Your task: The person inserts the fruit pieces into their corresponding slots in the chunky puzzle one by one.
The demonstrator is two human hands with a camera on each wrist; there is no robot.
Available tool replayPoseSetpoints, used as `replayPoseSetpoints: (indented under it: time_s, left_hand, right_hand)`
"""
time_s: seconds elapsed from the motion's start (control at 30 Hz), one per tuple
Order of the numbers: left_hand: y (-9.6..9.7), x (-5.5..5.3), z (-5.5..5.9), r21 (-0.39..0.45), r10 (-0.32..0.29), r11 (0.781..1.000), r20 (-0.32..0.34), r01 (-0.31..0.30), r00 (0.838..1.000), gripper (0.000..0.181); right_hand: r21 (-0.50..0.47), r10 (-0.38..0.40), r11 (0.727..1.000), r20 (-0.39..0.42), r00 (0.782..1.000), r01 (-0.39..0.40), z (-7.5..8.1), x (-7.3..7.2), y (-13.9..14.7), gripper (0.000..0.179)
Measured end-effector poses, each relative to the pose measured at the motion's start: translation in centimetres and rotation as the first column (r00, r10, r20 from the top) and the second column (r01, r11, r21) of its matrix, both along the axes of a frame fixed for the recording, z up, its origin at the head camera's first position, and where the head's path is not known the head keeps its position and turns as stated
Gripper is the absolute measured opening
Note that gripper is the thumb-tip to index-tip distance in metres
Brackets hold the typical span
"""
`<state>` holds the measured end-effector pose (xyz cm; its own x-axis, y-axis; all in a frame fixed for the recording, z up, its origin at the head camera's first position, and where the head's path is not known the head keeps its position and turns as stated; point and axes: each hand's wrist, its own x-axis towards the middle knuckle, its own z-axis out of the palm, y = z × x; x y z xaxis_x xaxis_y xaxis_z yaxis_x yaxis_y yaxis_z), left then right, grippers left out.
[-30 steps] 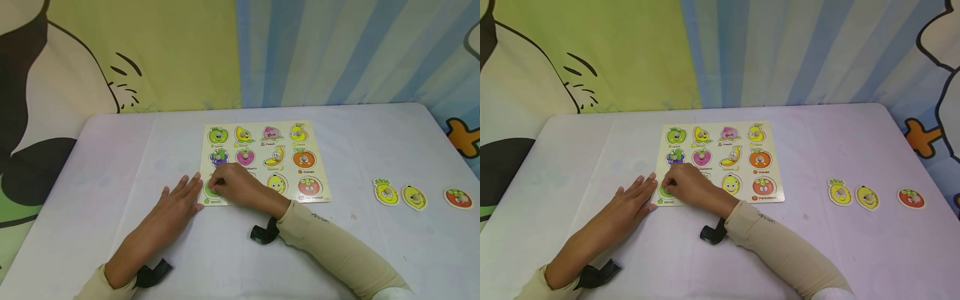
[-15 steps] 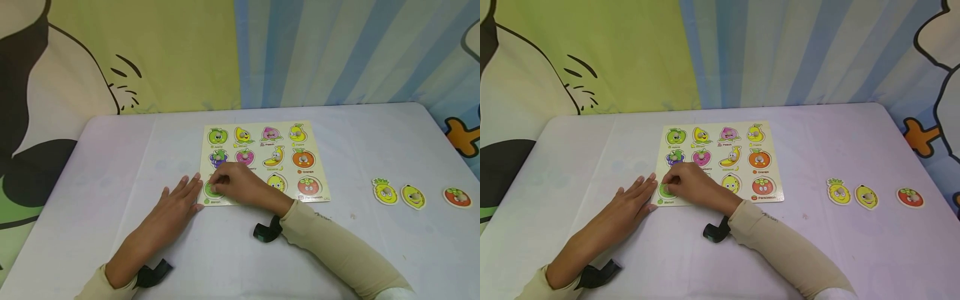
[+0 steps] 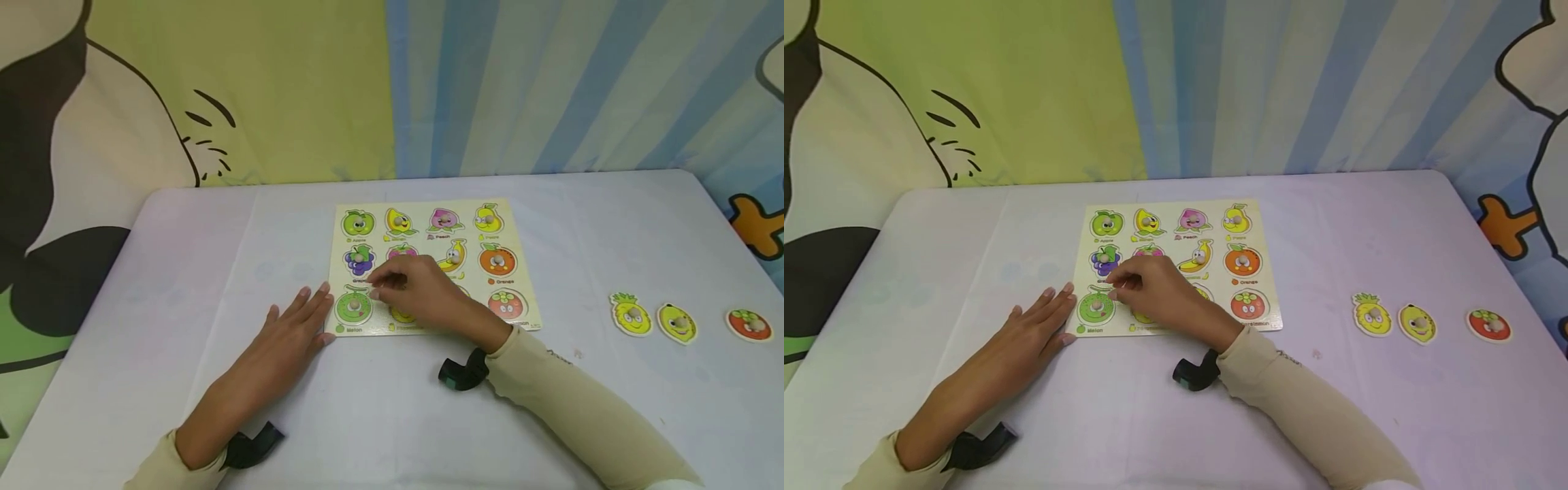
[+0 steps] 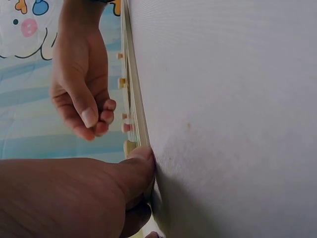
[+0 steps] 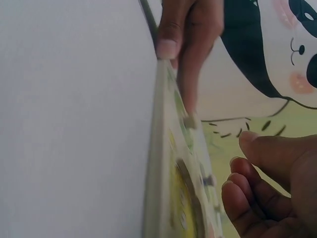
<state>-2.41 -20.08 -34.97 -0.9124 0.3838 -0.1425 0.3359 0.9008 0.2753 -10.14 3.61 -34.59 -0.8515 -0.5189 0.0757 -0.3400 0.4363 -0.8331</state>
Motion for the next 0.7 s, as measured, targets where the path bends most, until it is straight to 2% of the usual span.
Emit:
replayPoseSetpoints:
  time_s: [0.17,0.4,0.57,0.7]
  left_hand:
    - [0.1,0.1,-0.1,0.0,0.011,1.0,0.003,-0.011,1.0,0.063]
    - [0.0,0.1,-0.3,0.007,0.017,1.0,0.003,-0.017,1.0,0.063]
    - [0.0,0.1,-0.2,-0.013,0.016,1.0,-0.02,-0.016,1.0,0.063]
    - [0.1,0.1,-0.2,-0.02,0.02,1.0,-0.028,-0.02,0.999,0.062]
  right_hand:
    - [-0.013,-0.054,0.998,0.033,0.998,0.055,0.4,-0.2,2.2,0.012]
    - [-0.005,-0.092,0.996,-0.033,0.995,0.092,0.9,-0.6,4.5,0.012]
    - [0.046,-0.133,0.99,-0.012,0.991,0.134,1.0,-0.1,6.3,0.013]
    - [0.056,-0.162,0.985,-0.029,0.986,0.164,0.6,0.3,8.3,0.013]
